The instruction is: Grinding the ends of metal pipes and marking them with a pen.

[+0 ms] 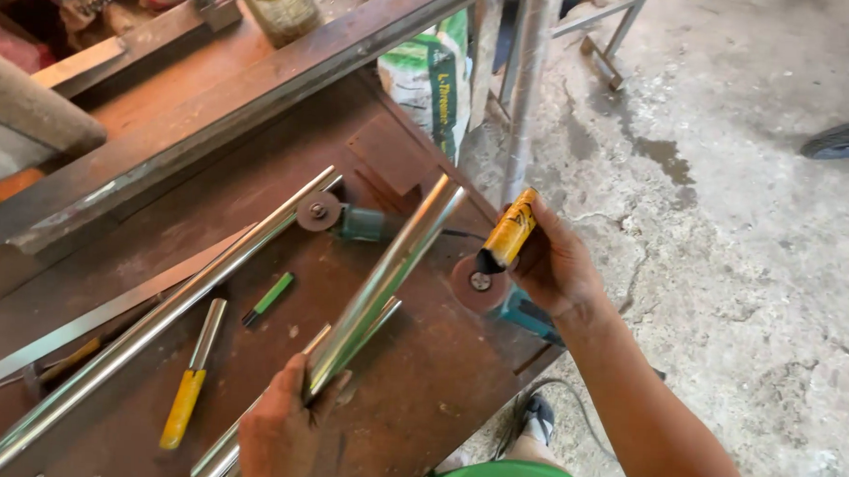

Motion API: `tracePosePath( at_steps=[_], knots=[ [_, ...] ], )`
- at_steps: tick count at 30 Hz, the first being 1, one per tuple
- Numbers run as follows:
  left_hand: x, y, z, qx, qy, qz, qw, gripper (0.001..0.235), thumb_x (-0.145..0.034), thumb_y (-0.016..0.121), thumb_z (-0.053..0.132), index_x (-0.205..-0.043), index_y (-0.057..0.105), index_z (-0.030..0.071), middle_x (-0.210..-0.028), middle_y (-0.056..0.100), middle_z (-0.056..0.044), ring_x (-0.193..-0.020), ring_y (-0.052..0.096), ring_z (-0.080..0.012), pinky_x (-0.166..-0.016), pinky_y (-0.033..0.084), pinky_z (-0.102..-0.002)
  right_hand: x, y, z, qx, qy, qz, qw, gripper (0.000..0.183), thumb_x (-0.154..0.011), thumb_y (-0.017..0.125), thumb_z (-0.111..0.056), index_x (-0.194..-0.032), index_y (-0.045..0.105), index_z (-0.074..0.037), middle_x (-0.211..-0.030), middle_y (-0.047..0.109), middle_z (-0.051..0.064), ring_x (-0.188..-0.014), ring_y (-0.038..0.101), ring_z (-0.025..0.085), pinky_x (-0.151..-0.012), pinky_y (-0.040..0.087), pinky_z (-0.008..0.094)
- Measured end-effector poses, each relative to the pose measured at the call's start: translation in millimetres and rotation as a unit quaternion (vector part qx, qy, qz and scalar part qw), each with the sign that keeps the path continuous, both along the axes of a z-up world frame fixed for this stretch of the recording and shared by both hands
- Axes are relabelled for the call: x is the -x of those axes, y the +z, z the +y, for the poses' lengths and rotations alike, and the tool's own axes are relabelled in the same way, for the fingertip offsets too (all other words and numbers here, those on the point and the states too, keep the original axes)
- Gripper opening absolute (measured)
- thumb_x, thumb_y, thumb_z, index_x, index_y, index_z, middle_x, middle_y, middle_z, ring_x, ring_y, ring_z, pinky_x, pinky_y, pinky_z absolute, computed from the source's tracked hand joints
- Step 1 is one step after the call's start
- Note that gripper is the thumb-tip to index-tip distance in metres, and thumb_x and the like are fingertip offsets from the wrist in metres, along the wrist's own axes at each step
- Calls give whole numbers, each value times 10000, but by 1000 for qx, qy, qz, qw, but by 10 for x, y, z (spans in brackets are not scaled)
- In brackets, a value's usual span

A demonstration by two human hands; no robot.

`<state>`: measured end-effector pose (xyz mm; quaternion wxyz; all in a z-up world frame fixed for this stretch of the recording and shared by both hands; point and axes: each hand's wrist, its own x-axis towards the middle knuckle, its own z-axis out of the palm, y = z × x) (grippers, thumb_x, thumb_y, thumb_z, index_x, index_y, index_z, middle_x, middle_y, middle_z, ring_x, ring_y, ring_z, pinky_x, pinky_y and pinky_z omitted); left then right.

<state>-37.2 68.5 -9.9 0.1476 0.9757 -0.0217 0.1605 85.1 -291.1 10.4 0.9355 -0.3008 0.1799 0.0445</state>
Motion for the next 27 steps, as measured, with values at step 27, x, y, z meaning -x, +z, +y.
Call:
tracePosePath(
  at_steps=[27],
  knots=[
    [162, -482, -819, 36, -72, 1, 997, 529, -761, 822, 465, -1151, 655, 148, -868, 779, -23, -582, 743, -164, -524, 569, -315, -7, 605, -800, -112, -170, -198, 959, 208, -834, 605, -27, -1035, 558, -50, -865, 609, 74, -794, 591, 206, -806, 507, 406]
  ],
)
